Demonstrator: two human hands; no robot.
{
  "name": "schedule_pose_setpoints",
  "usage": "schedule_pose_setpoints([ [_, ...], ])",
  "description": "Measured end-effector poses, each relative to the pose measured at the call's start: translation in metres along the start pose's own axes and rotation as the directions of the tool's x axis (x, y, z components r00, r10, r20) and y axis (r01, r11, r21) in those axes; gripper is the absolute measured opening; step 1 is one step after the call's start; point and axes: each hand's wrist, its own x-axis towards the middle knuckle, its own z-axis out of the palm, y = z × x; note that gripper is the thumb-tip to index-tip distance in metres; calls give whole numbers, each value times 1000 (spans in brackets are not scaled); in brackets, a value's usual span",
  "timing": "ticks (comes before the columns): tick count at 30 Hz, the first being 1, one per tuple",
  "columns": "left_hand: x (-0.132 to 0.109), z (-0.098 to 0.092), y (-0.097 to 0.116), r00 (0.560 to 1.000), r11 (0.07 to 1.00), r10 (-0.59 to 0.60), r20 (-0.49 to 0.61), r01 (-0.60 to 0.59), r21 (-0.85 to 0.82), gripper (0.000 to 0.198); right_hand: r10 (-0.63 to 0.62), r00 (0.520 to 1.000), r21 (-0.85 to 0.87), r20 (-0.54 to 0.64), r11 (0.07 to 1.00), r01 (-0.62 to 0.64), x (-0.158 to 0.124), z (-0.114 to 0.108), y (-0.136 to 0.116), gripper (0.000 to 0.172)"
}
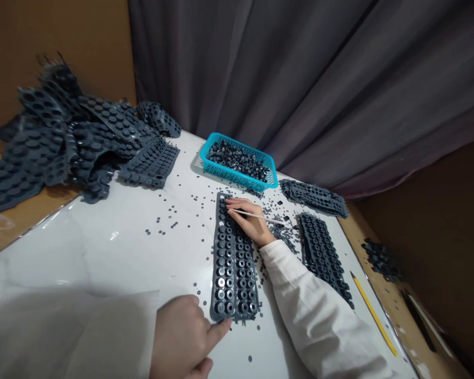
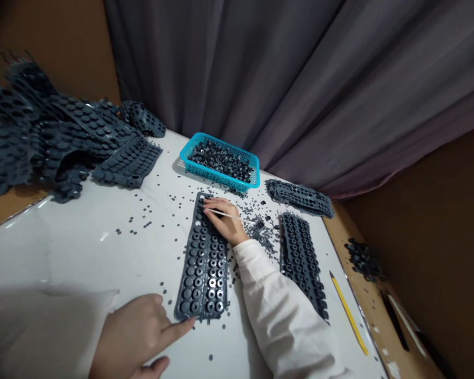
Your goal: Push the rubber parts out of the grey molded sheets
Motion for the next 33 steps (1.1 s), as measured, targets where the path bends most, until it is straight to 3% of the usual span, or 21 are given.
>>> schedule_pose_setpoints([
  [6, 1, -1, 1, 999, 1000, -22, 45, 23, -7, 65, -88, 990, -200, 106, 974, 108, 2, -2, 1, 14],
  [12, 1, 0, 1, 1000, 1000, -3, -2, 3, 7, 64, -121, 965, -307, 234, 932, 191, 9, -3, 5, 20],
  [15, 0, -1, 1, 1000, 1000, -9, 10, 9, -10, 64, -114, 974, -291, 197, 942, 169, 14, -4, 8, 22],
  [20, 0, -1, 2, 1000, 1000, -18, 26, 18, -5, 66, -20, 999, -278, -31, 960, 10, 14, -9, 8, 20],
  [23, 0, -1, 1, 1000, 1000, -23, 18, 23, 1, 65, 40, 993, -160, -115, 985, -58, 7, -12, 0, 18],
  [27, 0, -2, 1, 999, 1000, -7, 38, 7, -10, 64, 74, 997, 34, -2, 997, -74, -8, -10, -13, 16],
  [33, 1, -2, 2, 999, 1000, -22, 25, 23, -13, 65, 63, 996, 39, 66, 997, -65, -16, -5, -17, 17],
])
